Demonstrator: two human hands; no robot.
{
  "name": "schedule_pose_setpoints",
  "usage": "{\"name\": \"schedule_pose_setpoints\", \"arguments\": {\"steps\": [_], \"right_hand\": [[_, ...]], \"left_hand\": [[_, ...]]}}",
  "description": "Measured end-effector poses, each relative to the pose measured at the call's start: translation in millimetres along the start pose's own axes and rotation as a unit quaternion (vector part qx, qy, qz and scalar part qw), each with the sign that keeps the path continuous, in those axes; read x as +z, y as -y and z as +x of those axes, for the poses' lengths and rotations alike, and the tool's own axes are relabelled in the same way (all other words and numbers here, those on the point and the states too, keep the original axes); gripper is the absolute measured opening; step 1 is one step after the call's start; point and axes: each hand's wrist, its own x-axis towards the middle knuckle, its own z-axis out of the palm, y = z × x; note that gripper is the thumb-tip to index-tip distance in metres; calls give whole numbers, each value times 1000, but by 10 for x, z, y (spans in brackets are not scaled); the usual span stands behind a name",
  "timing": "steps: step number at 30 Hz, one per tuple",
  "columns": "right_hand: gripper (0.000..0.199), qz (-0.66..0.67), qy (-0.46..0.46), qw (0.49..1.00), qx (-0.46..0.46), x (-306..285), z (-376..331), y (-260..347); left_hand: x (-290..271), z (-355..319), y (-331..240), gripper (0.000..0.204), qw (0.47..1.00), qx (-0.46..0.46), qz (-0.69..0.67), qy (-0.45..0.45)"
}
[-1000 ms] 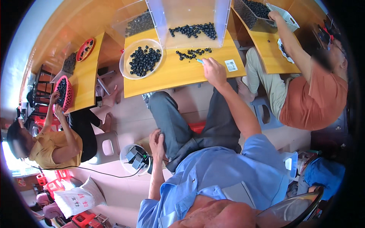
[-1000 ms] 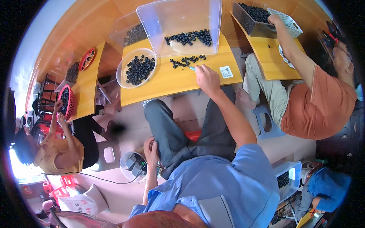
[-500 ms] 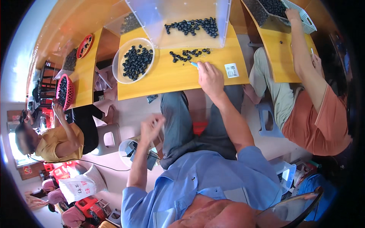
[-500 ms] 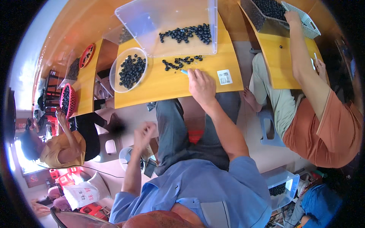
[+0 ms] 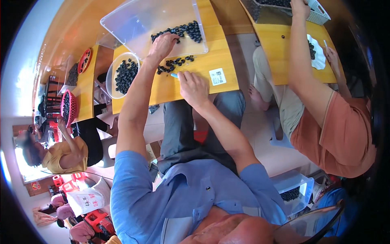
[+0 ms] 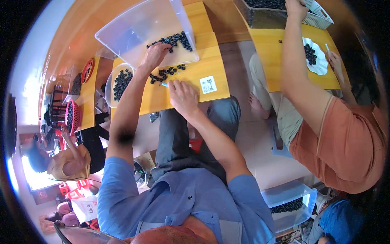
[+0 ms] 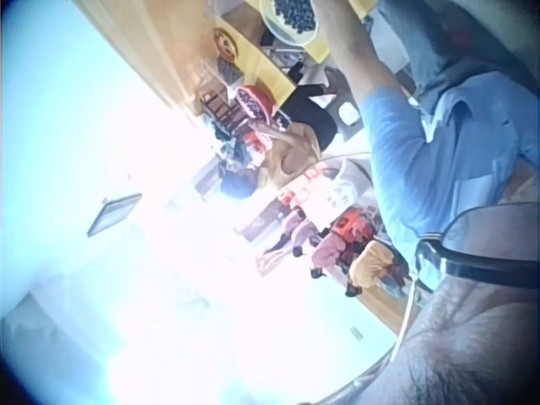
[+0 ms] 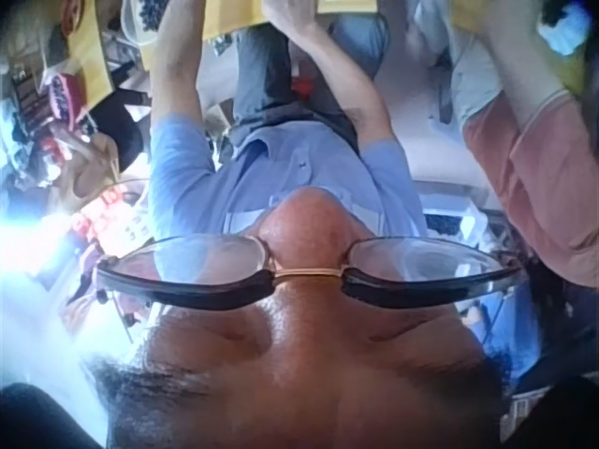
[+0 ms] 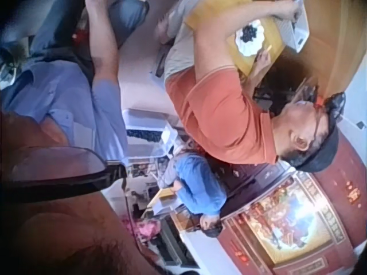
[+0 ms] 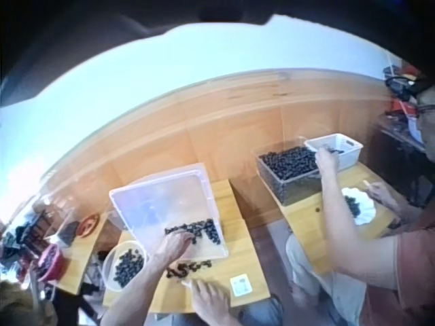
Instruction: The person takes black fruit from a plastic container, cuts each piece using a small knife, and places the cut fruit onto a plate.
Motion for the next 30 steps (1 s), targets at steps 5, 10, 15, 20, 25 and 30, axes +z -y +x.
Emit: {"name": "schedule_pose_setpoints", "arguments": {"steps": [5, 10, 15, 20, 25, 30], "right_hand": [[27, 3, 13, 1000, 14, -43, 2, 11], [23, -5, -5, 1000, 5, -54, 9, 20], [24, -34, -9, 999, -11, -77, 67, 56], [21, -31, 9, 999, 7, -66, 90, 72], [21, -24, 0, 1000, 16, -84, 127, 132], [25, -9, 7, 1000, 15, -95, 112, 99]], "left_hand": [[65, 100, 37, 23, 995, 26, 65, 76], [100, 144, 72, 20, 994, -34, 10, 108], [86, 181, 124, 26, 994, -61, 37, 83], [-258, -343, -14, 25, 979, -117, -165, -17], [-156, -1292, -17, 21, 797, -260, -536, -100], [-35, -1828, -301, 19, 754, -267, -589, -115]]}}
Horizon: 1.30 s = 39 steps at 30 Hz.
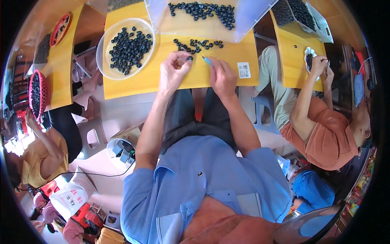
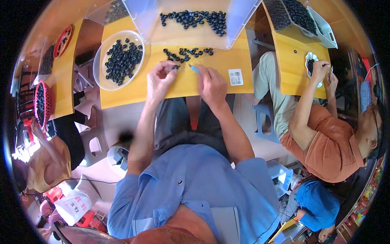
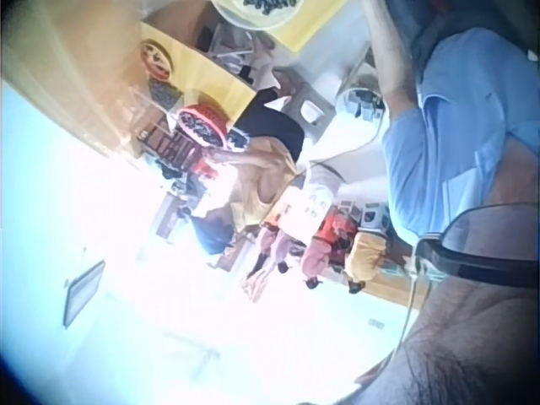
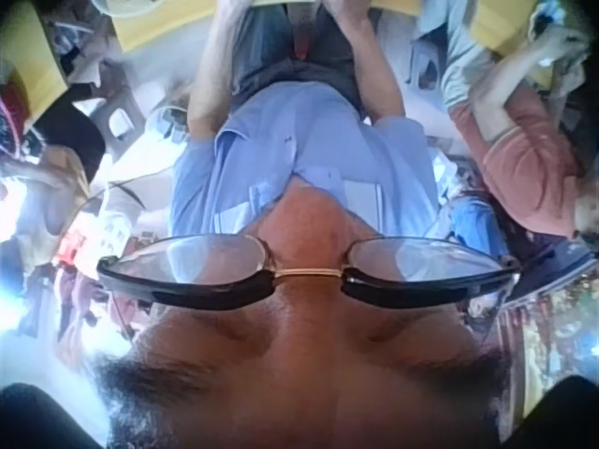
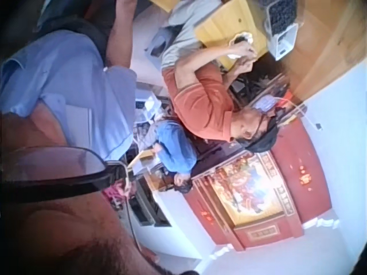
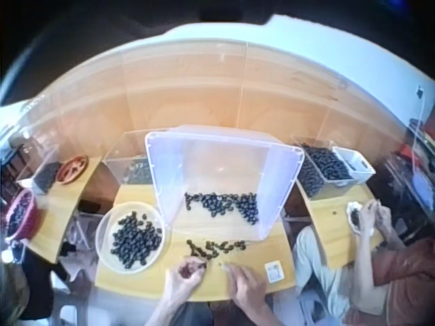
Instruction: The person takes black fruit from a plastic container, cuts each piece using a small knife, and places the cut fruit onto a plate.
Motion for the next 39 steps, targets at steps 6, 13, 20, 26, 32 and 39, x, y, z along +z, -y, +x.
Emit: {"name": "schedule_pose_setpoints", "arguments": {"steps": [6, 13, 20, 26, 32, 39], "right_hand": [[26, 24, 12, 1000, -11, -10, -15, 5], [29, 69, -16, 996, -61, 2, -41, -3], [33, 61, 18, 996, -57, -39, -77, 16], [30, 26, 2, 995, -101, -36, -63, -48], [31, 11, 22, 995, -95, -49, -40, -48], [26, -8, 43, 998, -36, -37, 10, -107]], "left_hand": [[68, -164, 175, 19, 999, 29, 11, -43], [142, -172, 154, 20, 997, 20, 73, -29], [149, -170, 148, 24, 994, 14, 107, -24], [141, -152, 161, 24, 991, 14, 131, -15], [117, -167, 159, 27, 987, 40, 156, -9], [76, -187, 237, 25, 999, 45, 19, -1]]}}
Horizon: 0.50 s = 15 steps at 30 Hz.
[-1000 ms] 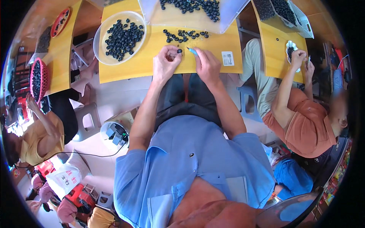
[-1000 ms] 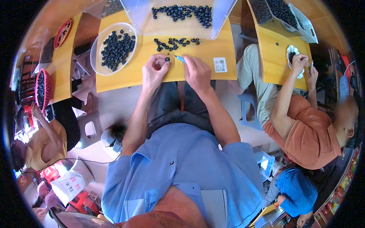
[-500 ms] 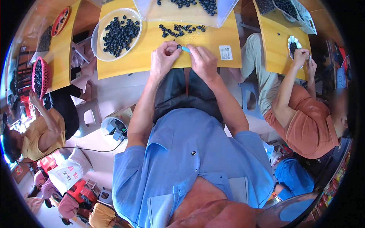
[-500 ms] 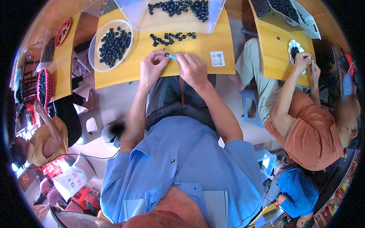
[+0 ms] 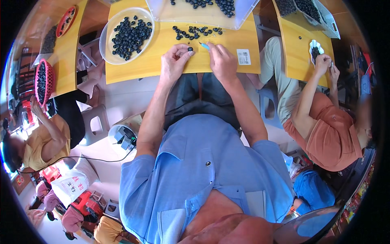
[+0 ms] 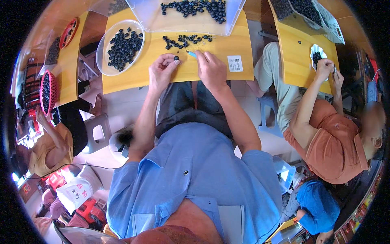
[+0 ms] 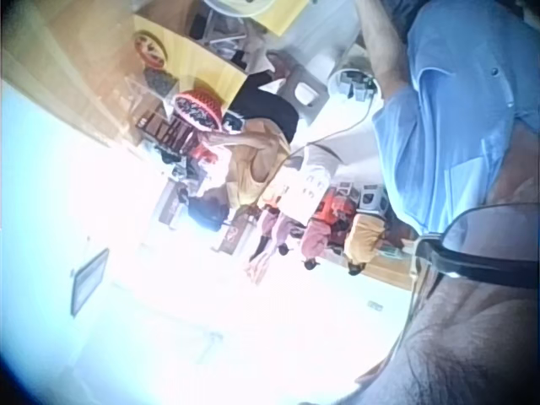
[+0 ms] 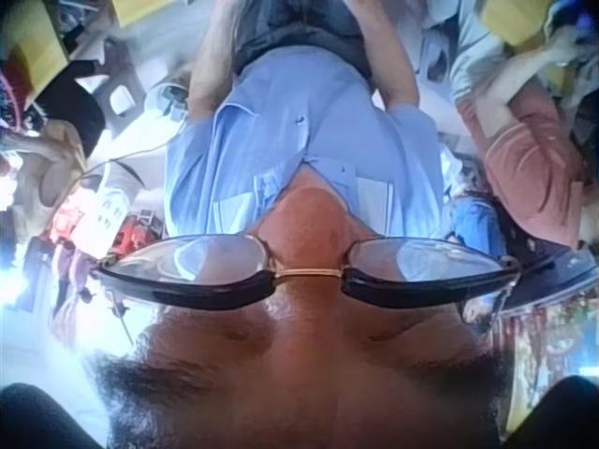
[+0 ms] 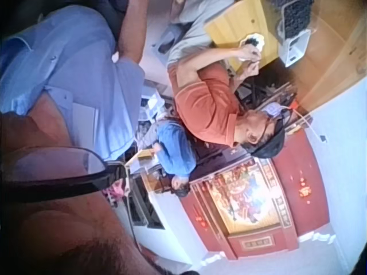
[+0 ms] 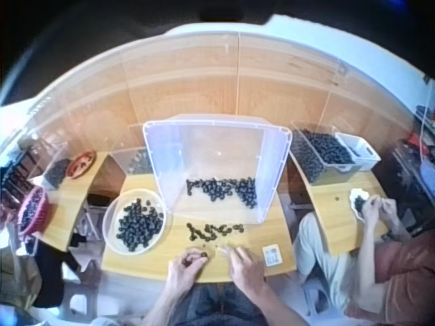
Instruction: The person takes black fruit from a plastic container, cuts each piece using a small knife, and places the cut fruit onto a plate.
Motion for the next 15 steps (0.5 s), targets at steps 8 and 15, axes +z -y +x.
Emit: {"name": "schedule_pose_setpoints", "arguments": {"steps": [8, 15], "right_hand": [[27, 35, -17, 999, -32, 0, 50, -23], [27, 68, -7, 997, 27, -80, 4, -88]], "left_hand": [[-26, 17, -64, 22, 1000, -11, 14, -25], [-252, 43, -367, 21, 979, 56, 131, -146]]}}
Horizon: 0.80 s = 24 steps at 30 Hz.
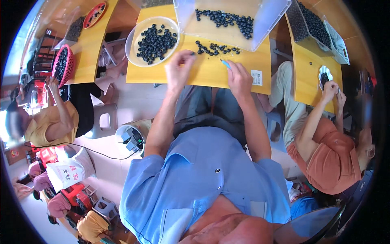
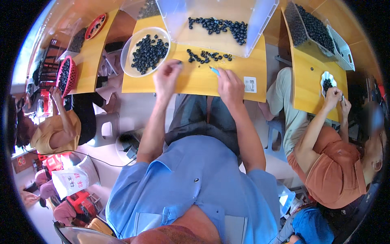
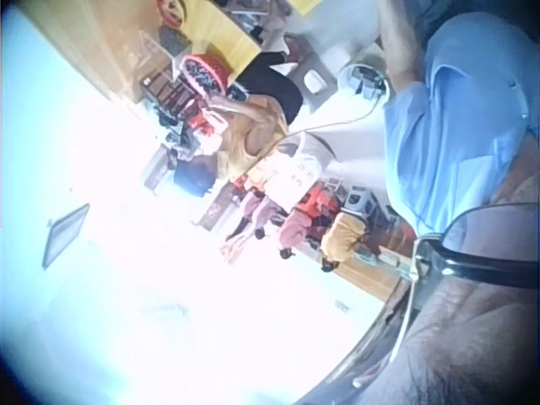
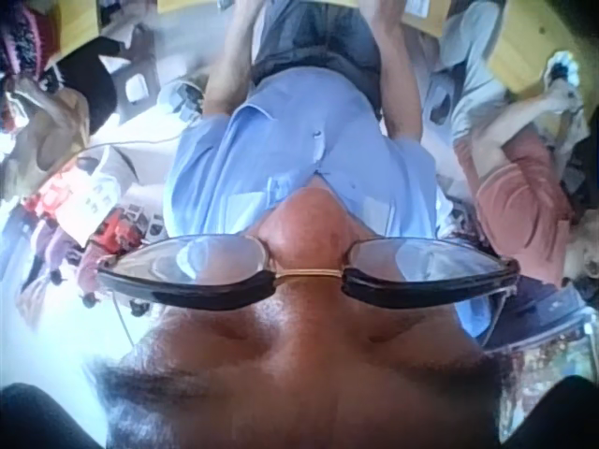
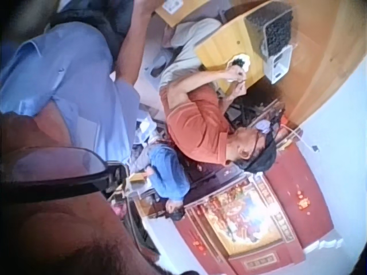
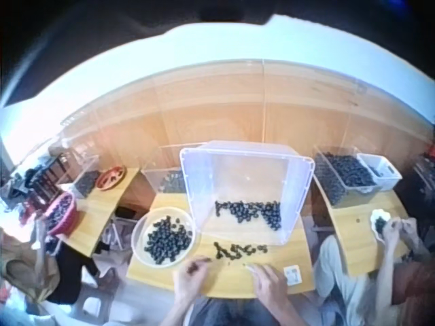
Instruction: The person takes black fruit from a plastic container, cuts each piece using a small knife, and places the cut fruit onto a plate.
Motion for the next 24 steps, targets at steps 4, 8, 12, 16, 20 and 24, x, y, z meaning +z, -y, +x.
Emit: {"name": "schedule_pose_setpoints", "arguments": {"steps": [4, 8, 12, 16, 20, 24], "right_hand": [[26, -9, 11, 1000, -14, -7, -24, 33], [26, 1, 0, 1000, -12, 23, 14, 38], [27, -7, -6, 1000, -5, 3, 18, 23], [22, -10, -12, 1000, -14, 26, 26, 25], [17, -12, -18, 1000, -13, 35, 13, 30], [16, -12, -19, 1000, -12, 18, 0, 25]], "left_hand": [[-515, 510, -107, 30, 966, 90, 205, -129], [-198, 790, -264, 32, 968, 125, 207, -65], [569, 1179, -98, 22, 952, 181, 213, 124], [1048, 1475, 134, 32, 942, 147, 275, 127], [1168, 1545, 202, 33, 943, 104, 293, 115], [1094, 1459, 159, 28, 937, 109, 314, 109]]}}
